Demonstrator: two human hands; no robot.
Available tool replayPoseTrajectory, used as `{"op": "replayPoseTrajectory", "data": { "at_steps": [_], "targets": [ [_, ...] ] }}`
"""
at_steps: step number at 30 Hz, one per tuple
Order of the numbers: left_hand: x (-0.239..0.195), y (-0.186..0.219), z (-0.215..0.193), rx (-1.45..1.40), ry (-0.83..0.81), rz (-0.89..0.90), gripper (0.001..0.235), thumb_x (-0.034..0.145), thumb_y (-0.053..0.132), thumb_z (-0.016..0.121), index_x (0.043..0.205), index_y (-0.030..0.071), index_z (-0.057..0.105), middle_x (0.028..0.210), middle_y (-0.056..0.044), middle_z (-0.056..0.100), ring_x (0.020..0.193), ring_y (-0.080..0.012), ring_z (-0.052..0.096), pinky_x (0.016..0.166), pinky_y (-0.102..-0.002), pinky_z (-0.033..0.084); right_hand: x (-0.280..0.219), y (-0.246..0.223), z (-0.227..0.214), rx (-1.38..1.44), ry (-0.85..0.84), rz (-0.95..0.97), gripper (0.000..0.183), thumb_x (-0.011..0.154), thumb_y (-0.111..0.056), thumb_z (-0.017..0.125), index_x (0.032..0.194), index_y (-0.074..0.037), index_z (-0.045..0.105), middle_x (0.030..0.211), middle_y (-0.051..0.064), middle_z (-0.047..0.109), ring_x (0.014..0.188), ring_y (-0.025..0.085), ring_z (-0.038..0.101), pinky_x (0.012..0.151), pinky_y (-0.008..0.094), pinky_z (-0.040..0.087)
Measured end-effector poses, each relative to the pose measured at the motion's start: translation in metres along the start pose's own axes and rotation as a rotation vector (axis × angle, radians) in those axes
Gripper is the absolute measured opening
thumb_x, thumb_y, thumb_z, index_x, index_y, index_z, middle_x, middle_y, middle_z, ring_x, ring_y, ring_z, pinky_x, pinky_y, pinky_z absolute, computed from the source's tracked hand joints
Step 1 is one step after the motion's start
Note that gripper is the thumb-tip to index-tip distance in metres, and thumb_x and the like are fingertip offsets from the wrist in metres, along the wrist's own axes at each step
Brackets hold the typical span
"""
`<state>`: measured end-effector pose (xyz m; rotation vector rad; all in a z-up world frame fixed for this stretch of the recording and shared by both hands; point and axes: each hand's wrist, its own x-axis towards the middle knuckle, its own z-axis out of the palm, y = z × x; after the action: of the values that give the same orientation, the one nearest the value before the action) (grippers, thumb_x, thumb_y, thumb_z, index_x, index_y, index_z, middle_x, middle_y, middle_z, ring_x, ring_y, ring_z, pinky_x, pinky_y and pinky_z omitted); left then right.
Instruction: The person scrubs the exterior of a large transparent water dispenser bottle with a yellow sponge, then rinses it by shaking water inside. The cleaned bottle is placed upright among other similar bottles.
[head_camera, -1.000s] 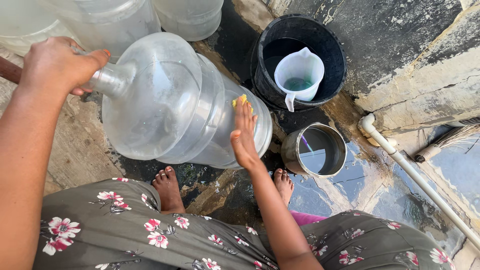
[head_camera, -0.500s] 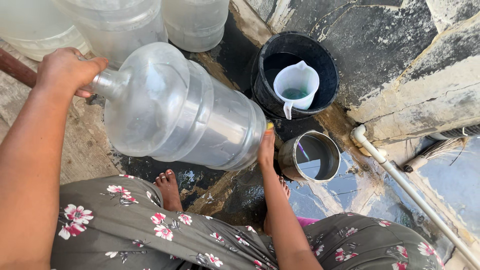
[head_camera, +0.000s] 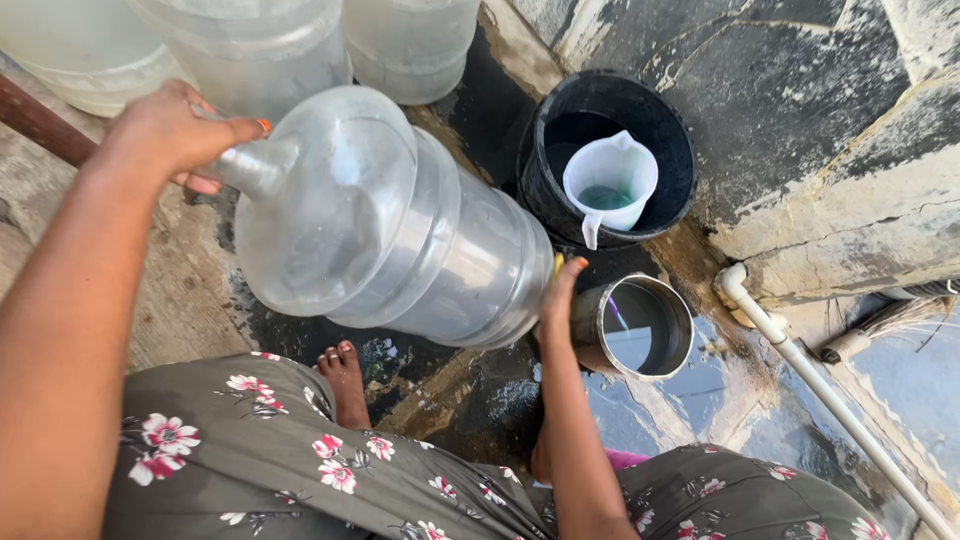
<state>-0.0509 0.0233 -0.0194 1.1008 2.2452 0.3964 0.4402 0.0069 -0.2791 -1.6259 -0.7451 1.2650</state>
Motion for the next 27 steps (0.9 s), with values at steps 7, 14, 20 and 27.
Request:
{"op": "replayPoseTrajectory", "data": {
  "at_steps": [7, 14, 20, 27],
  "targets": [
    [-0.01, 0.011, 0.004, 0.065, 0.099, 0.077, 0.082, 0.083, 0.054, 0.081, 0.14, 0.001, 0.054, 0.11, -0.022, 0.073, 0.062, -0.0282, 0.073, 0.069, -0.036, 0.058, -0.119, -0.032, 0.102, -0.612, -0.018, -0.796, 0.11, 0.093, -0.081, -0.002, 0.164, 0.001, 0.018, 0.171, 0.024, 0.017, 0.16, 0.039, 0.011, 0.128, 0.053, 0.006],
    [-0.004, -0.003, 0.01, 0.097, 0.106, 0.129, 0.077, 0.086, 0.057, 0.079, 0.136, 0.002, 0.057, 0.107, -0.02, 0.075, 0.067, -0.0285, 0.074, 0.082, -0.038, 0.057, -0.15, -0.045, 0.102, -0.616, -0.057, -0.978, 0.099, 0.103, -0.077, 0.007, 0.163, 0.003, 0.009, 0.172, 0.024, 0.015, 0.162, 0.039, 0.009, 0.132, 0.054, -0.002],
    [0.017, -0.031, 0.016, 0.072, 0.289, 0.862, 0.075, 0.076, 0.05, 0.09, 0.129, 0.004, 0.065, 0.113, -0.019, 0.071, 0.104, -0.0346, 0.066, 0.084, -0.047, 0.053, -0.036, -0.024, 0.017, -0.809, 0.017, -0.621, 0.097, 0.095, -0.076, 0.002, 0.159, -0.01, 0.033, 0.166, 0.014, 0.034, 0.158, 0.032, 0.015, 0.127, 0.055, -0.004],
    [0.016, -0.017, 0.033, 0.064, 0.343, 0.678, 0.052, 0.085, 0.056, 0.087, 0.105, 0.01, 0.075, 0.096, -0.015, 0.073, 0.089, -0.03, 0.073, 0.083, -0.042, 0.058, -0.007, -0.004, -0.013, -0.686, -0.099, -0.556, 0.106, 0.092, -0.08, 0.001, 0.156, -0.003, 0.035, 0.164, 0.017, 0.034, 0.158, 0.036, 0.009, 0.125, 0.053, -0.004]
  ]
}}
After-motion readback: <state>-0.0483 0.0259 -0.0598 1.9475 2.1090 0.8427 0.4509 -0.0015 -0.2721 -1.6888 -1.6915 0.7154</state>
